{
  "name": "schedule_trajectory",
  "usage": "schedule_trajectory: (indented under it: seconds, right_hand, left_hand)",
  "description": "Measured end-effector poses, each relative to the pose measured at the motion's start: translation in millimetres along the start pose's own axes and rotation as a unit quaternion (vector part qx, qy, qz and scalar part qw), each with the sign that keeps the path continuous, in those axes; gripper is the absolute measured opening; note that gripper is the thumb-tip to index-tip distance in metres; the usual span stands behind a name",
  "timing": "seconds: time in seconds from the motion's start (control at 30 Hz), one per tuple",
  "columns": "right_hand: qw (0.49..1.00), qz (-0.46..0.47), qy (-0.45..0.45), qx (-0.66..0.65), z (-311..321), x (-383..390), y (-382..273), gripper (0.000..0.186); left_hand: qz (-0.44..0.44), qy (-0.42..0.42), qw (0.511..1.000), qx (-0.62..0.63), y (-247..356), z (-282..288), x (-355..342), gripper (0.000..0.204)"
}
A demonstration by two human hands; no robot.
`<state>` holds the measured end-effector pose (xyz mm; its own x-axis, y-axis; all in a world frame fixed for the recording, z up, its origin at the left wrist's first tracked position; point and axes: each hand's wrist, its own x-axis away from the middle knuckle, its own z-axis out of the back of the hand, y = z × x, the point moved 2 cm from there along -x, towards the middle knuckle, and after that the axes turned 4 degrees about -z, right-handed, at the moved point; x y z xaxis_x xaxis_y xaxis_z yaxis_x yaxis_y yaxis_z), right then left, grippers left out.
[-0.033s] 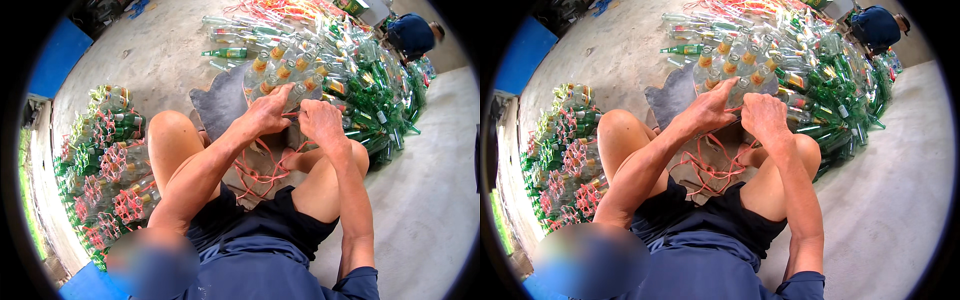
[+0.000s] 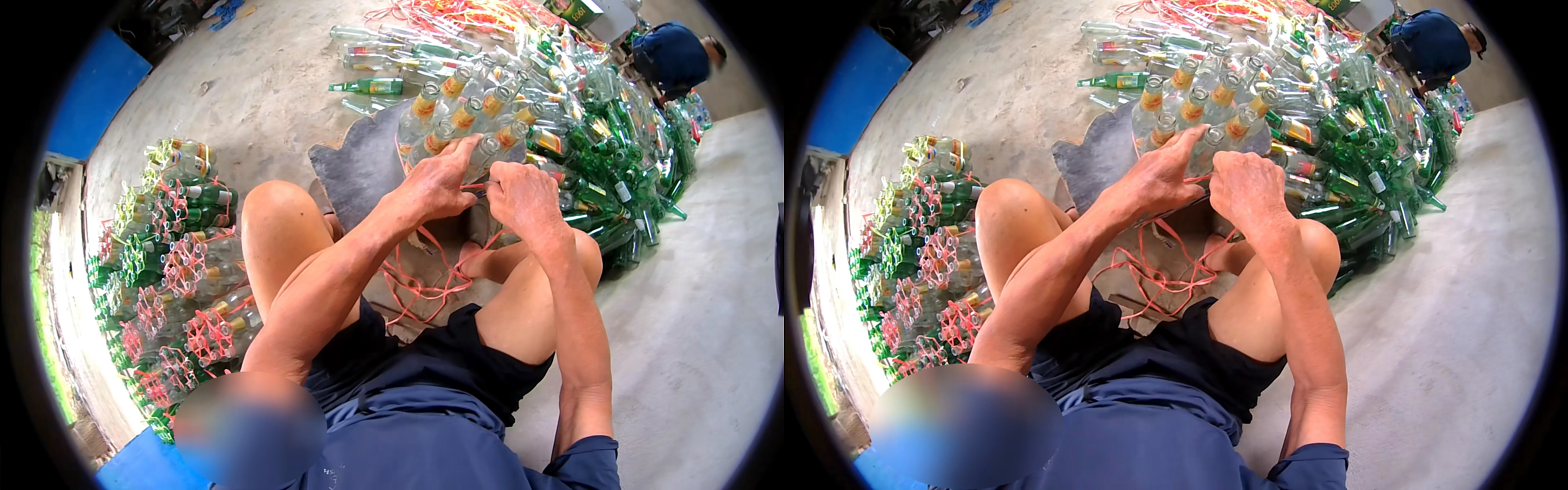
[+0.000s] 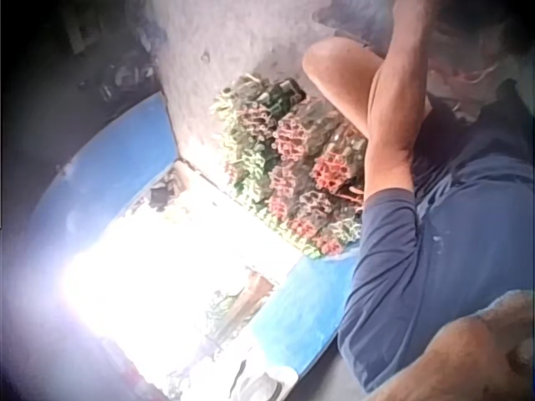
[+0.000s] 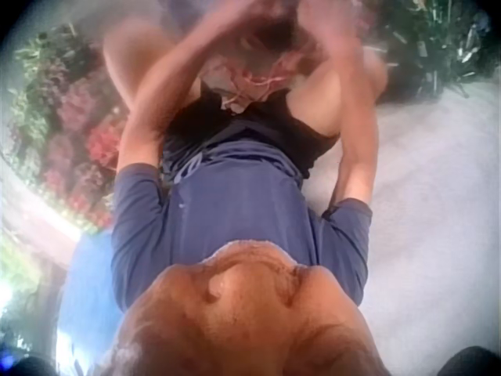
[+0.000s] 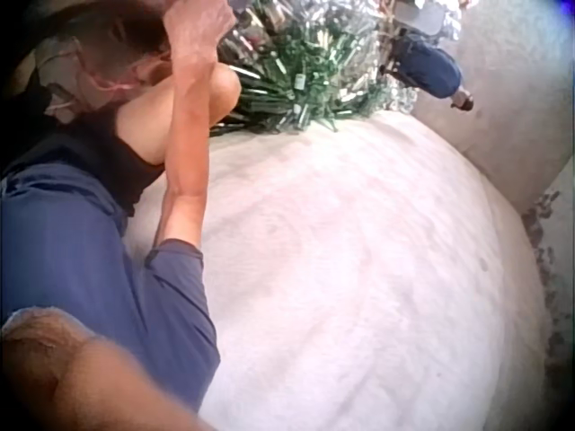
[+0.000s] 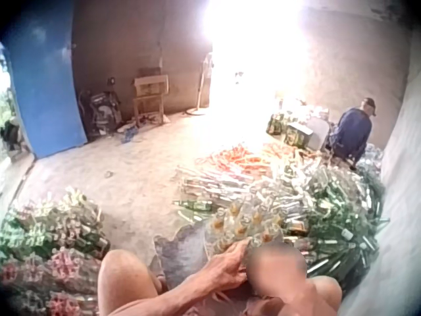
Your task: The person sits on the floor and uses a pink plastic strap to bundle a group of empty glass bottles together. They thread the strap through the necks of the bottles, pull it tight, and tie a knot to secure the bundle.
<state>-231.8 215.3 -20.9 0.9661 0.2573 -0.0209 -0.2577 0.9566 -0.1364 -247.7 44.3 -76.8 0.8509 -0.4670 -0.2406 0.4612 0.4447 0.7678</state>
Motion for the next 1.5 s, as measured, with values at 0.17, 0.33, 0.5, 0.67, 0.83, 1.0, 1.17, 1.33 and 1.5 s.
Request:
schedule_trajectory:
  seconds: [0.17, 0.33, 0.5, 0.67, 0.83, 1.0, 1.17, 1.33, 1.5]
  right_hand:
    - [0.999, 0.023, 0.003, 0.039, 13, -8, -8, 0.011]
    - [0.997, 0.043, -0.016, 0.06, 26, -16, -8, 0.012]
    - [0.994, 0.085, -0.021, 0.07, 35, -28, -8, 0.012]
    - [0.989, 0.121, -0.023, 0.08, 46, -36, -15, 0.011]
    - [0.984, 0.154, -0.005, 0.092, 48, -41, -15, 0.01]
    - [0.982, 0.173, 0.013, 0.079, 44, -45, -8, 0.009]
    - [0.981, 0.17, -0.02, 0.096, 47, -53, -12, 0.01]
    - [0.981, 0.176, -0.022, 0.083, 48, -56, -6, 0.009]
    - [0.979, 0.19, -0.006, 0.07, 53, -62, -7, 0.012]
  left_hand:
    - [-0.022, 0.048, 0.998, 0.021, -6, -10, -8, 0.083]
    - [0.001, 0.043, 0.998, 0.05, -3, -10, -12, 0.067]
    - [0.003, 0.055, 0.997, 0.063, -6, -11, -14, 0.059]
    - [-0.007, 0.074, 0.996, 0.057, -13, -18, -14, 0.051]
    - [-0.014, 0.078, 0.994, 0.069, -15, -20, -19, 0.04]
    - [0.013, 0.087, 0.99, 0.112, -3, -17, -22, 0.036]
    - [0.032, 0.087, 0.988, 0.122, -6, -17, -21, 0.038]
    - [0.025, 0.068, 0.99, 0.124, -8, -21, -24, 0.043]
    - [0.041, 0.069, 0.988, 0.133, -7, -20, -23, 0.039]
